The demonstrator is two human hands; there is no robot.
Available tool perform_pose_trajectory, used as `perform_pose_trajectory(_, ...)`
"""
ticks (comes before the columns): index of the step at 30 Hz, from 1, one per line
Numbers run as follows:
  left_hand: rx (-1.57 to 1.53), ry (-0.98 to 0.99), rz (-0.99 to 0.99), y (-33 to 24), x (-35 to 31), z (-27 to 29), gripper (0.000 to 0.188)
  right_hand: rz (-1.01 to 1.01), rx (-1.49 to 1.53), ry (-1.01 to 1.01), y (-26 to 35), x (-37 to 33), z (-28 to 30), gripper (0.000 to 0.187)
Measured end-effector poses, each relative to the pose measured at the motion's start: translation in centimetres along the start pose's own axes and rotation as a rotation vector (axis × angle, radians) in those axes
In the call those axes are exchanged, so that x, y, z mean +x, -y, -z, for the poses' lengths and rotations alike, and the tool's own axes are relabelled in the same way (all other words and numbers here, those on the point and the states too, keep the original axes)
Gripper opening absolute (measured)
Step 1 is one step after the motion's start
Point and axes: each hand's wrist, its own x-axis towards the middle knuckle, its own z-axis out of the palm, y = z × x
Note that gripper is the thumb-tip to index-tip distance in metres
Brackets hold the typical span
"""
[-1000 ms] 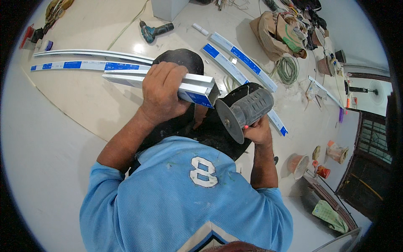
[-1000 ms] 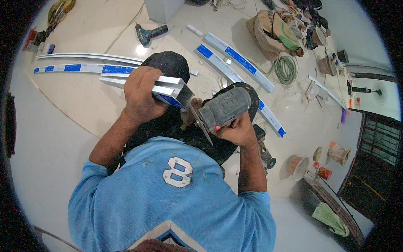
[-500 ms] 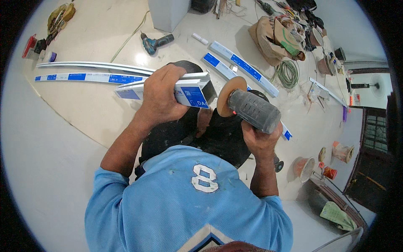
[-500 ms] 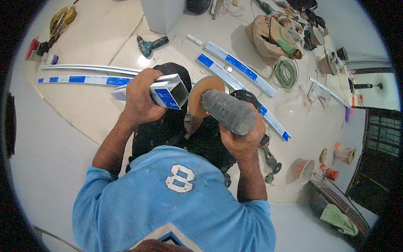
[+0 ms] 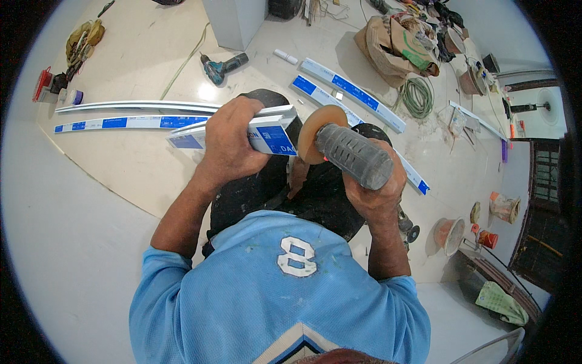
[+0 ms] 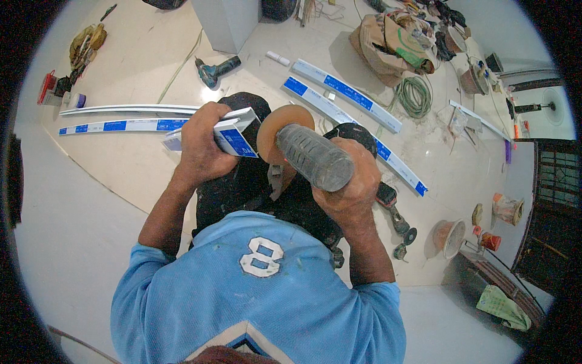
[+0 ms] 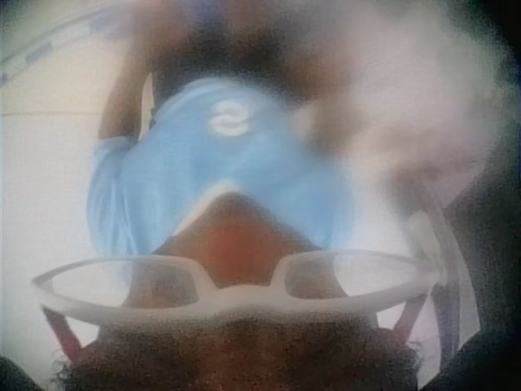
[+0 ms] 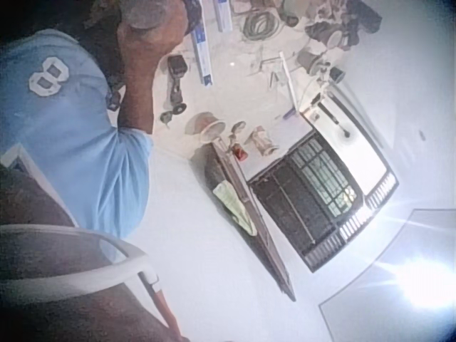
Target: The person sits on the floor and uses a power drill to assemble metal frame components. They then use a rivet gun to fasten the pieces together.
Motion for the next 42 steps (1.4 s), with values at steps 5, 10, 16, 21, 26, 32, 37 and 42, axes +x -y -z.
perform_pose_trajectory(5, 0.016, -0.012, 0.000, 0.2, -0.3, 0.0, 0.048, -0.010, -0.034, -0.011, 0.2, 0.2, 0.0, 0.046)
perform_pose_trajectory(10, 0.060, 0.016, 0.023, 0.0, -0.3, 0.2, 0.048, -0.252, 0.171, -0.015, 0.7, -0.4, 0.3, 0.041)
perform_pose_trajectory(16, 0.081, 0.098, 0.063, 0.2, -0.1, -0.3, 0.049, -0.742, 0.736, -0.076, -1.1, -2.1, 4.6, 0.030)
perform_pose_trajectory(21, -0.014, 0.184, 0.245, 0.7, -0.7, 1.5, 0.064, -0.849, 0.791, -0.227, -1.5, -5.1, 7.5, 0.041)
perform_pose_trajectory(26, 0.015, 0.160, 0.301, 2.5, 0.1, 2.1, 0.069, -0.866, 1.053, -0.466, -2.8, -11.1, 9.0, 0.044)
perform_pose_trajectory(32, 0.056, 0.312, 0.268, 2.8, 2.1, 2.8, 0.072, -0.886, 1.089, -0.758, -6.7, -20.0, 11.3, 0.044)
perform_pose_trajectory(37, 0.108, 0.396, 0.292, 3.8, 3.2, 4.0, 0.075, -0.940, 1.240, -1.090, -9.8, -29.0, 14.9, 0.030)
perform_pose_trajectory(42, 0.042, 0.396, 0.238, 5.1, 3.8, 3.6, 0.091, -1.317, 1.203, -1.313, -14.7, -44.6, 6.6, 0.022)
